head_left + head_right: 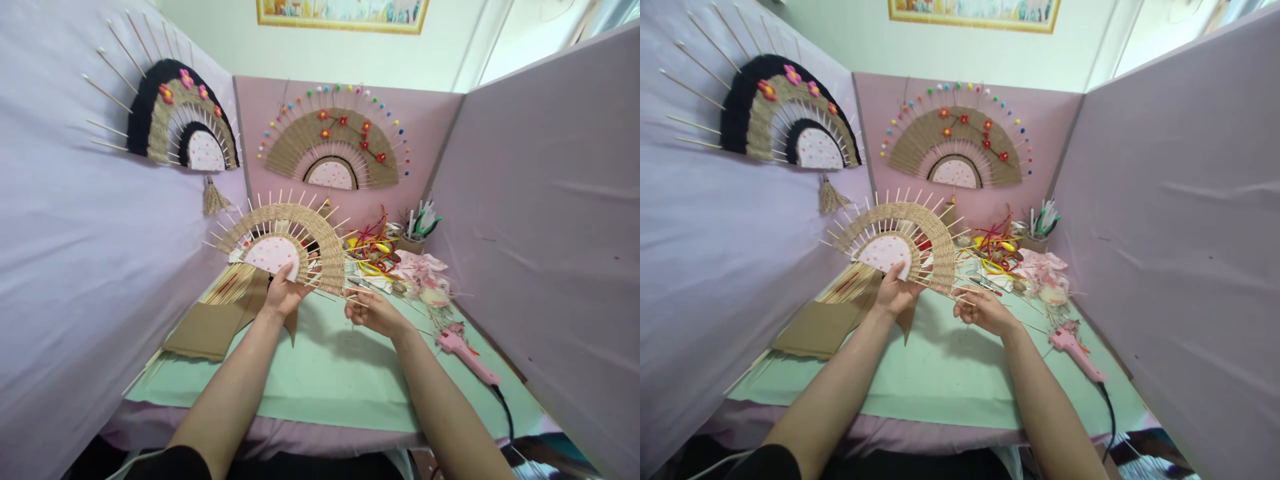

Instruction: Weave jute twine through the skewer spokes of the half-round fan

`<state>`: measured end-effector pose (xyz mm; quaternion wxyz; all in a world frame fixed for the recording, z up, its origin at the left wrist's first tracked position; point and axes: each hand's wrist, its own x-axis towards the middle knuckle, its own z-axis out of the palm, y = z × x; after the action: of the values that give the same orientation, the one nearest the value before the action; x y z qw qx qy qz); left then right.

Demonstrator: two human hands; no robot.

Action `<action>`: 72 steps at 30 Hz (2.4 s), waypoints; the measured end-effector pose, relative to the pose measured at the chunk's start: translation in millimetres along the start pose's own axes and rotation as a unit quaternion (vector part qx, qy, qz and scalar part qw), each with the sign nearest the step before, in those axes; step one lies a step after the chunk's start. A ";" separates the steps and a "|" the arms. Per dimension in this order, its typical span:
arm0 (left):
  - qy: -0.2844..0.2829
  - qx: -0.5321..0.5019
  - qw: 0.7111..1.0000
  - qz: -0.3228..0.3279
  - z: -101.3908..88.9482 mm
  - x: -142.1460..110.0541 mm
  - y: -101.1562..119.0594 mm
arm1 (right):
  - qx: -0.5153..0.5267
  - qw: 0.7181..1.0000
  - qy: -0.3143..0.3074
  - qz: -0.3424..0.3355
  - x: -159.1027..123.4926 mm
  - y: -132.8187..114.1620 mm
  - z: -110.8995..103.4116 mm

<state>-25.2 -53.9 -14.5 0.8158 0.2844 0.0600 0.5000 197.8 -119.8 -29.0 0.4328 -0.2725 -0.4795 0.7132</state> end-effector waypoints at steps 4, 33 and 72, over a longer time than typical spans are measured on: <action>0.000 -0.005 1.000 0.007 -0.6 0.8 -0.8 | -0.015 1.000 0.005 -0.007 0.8 2.3 -3.3; 0.024 -0.033 0.999 -0.034 -2.2 1.0 -10.7 | -0.194 0.981 0.007 0.001 7.2 14.4 11.0; 0.108 -0.022 0.993 -0.045 -8.9 7.8 -4.2 | -0.358 0.813 0.331 -0.318 3.1 0.3 -5.2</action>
<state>-21.5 -45.2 -22.7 0.8323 0.2076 0.1491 0.4919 200.4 -114.8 -31.2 0.6396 -0.4604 -0.5884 0.1806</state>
